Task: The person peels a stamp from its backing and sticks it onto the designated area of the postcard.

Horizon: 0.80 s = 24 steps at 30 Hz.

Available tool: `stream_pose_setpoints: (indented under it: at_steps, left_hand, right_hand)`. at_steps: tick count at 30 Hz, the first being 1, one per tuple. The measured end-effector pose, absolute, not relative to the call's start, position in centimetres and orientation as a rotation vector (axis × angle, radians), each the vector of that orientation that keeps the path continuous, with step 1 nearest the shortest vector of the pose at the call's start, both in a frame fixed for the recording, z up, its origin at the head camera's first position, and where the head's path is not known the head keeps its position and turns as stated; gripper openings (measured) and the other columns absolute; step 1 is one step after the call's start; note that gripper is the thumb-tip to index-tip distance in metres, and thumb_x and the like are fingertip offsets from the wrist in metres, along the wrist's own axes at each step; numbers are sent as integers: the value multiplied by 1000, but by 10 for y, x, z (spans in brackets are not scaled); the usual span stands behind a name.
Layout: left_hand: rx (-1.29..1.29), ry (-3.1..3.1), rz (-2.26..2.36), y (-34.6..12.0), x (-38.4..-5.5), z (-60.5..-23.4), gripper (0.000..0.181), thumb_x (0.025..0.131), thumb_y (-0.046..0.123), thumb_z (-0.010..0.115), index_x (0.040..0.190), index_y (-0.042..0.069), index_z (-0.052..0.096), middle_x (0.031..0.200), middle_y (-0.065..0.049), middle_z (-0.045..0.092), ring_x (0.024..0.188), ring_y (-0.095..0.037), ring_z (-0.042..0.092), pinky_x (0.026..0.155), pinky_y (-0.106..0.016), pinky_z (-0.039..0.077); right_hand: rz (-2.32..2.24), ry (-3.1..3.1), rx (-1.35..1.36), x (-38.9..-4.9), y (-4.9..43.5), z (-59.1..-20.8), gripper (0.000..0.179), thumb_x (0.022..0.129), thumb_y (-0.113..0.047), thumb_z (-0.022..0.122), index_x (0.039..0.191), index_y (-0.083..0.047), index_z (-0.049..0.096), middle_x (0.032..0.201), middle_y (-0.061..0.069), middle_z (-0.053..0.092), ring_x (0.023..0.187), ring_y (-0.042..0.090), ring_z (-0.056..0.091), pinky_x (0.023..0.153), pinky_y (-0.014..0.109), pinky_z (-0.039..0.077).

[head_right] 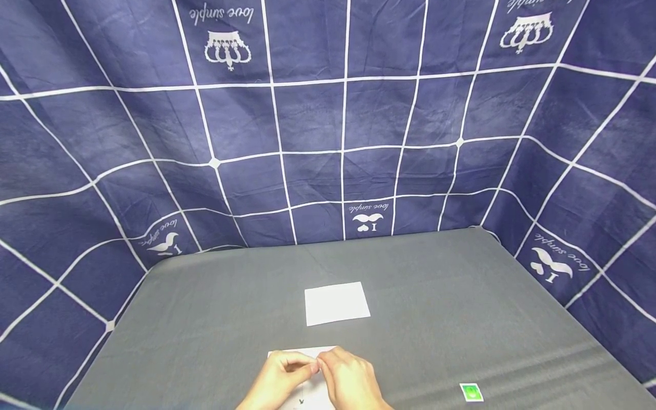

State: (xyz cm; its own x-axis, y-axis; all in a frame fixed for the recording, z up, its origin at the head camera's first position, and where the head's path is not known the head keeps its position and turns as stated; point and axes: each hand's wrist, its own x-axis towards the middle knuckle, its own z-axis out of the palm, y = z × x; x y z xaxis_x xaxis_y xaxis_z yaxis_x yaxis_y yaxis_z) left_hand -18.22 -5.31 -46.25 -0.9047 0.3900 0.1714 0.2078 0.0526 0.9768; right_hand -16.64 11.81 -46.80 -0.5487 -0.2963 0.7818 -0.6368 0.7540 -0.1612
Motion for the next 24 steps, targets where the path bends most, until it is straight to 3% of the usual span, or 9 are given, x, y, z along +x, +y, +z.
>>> stream_pose_setpoints:
  at_steps: [13,20,24]
  left_hand:
    - [615,2161,1980,-52,-182,-463,15,84,7,70,86,-8,71,83,-7,70,69,1,57,63,-18,48]
    - [583,2178,1954,-52,-182,-464,14,85,7,69,87,-6,72,84,-6,71,71,1,59,64,-19,48]
    - [526,2196,1937,-52,-182,-463,13,86,8,69,88,-4,73,85,-6,71,71,-1,60,64,-20,49]
  right_hand:
    - [577,-2217,683,-165,119,-468,12,92,-18,60,80,-19,62,71,-12,53,54,0,46,43,22,36]
    - [664,-2260,655,-165,119,-465,16,74,-8,74,78,-20,64,69,-14,53,54,-3,44,43,21,35]
    - [739,-2303,663,-165,120,-465,13,78,-12,75,80,-22,67,71,-16,56,58,-6,43,46,19,36]
